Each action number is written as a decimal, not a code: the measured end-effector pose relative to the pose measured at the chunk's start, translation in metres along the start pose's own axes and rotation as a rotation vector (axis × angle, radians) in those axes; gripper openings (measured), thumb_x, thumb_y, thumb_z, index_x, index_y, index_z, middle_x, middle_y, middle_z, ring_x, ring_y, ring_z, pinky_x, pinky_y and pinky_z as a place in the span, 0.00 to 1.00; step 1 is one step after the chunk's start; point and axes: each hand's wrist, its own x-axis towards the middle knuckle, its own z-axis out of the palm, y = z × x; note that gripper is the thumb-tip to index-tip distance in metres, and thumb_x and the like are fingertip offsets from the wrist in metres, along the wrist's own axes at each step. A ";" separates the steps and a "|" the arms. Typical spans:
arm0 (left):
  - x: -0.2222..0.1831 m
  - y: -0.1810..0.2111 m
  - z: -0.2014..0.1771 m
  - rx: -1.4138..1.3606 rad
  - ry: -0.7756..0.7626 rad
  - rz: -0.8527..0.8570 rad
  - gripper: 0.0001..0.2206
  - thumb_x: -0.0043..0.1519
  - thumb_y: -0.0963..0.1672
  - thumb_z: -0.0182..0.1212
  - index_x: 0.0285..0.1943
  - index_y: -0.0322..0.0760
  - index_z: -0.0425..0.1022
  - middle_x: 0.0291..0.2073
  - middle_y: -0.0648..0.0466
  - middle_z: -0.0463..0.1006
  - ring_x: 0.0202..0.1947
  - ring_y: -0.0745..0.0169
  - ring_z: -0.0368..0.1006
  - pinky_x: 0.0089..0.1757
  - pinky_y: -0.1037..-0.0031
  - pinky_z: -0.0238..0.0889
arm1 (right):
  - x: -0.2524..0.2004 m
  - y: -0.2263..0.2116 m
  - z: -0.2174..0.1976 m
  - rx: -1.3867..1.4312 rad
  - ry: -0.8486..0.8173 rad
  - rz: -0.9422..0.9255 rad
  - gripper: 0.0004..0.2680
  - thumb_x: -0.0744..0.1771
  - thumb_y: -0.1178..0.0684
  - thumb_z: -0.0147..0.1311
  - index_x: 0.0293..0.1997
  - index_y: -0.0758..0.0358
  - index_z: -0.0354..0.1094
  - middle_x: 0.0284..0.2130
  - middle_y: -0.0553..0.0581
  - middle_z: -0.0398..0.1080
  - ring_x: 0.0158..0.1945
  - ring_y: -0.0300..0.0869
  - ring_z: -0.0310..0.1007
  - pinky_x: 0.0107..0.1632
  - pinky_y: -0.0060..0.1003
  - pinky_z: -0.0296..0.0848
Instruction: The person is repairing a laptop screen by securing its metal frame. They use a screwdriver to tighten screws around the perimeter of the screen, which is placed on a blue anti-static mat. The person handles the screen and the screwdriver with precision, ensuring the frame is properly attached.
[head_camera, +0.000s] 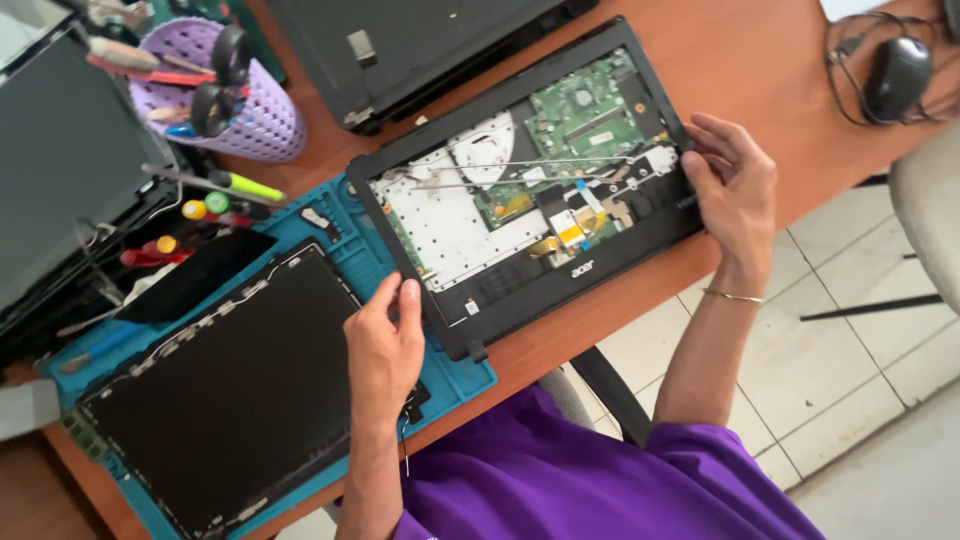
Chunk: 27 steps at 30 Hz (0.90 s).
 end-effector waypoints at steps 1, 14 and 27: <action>-0.001 0.000 0.000 0.012 -0.008 -0.020 0.16 0.69 0.47 0.57 0.54 0.25 0.76 0.28 0.38 0.81 0.28 0.48 0.82 0.33 0.65 0.71 | 0.002 0.000 0.000 0.017 -0.006 -0.002 0.16 0.68 0.67 0.55 0.65 0.75 0.65 0.57 0.66 0.74 0.59 0.41 0.75 0.62 0.32 0.73; -0.007 0.020 0.003 -0.002 -0.046 0.070 0.16 0.70 0.44 0.50 0.64 0.31 0.72 0.32 0.42 0.76 0.29 0.44 0.73 0.34 0.60 0.65 | 0.006 -0.004 -0.007 0.154 -0.090 0.023 0.15 0.68 0.67 0.55 0.64 0.76 0.65 0.59 0.68 0.71 0.65 0.44 0.72 0.67 0.34 0.71; -0.009 0.016 0.014 -0.058 -0.028 0.102 0.18 0.71 0.43 0.46 0.69 0.31 0.69 0.33 0.42 0.74 0.33 0.44 0.71 0.38 0.58 0.64 | 0.024 -0.001 -0.016 0.279 -0.164 0.060 0.16 0.68 0.64 0.57 0.65 0.74 0.63 0.58 0.67 0.72 0.62 0.43 0.72 0.66 0.34 0.71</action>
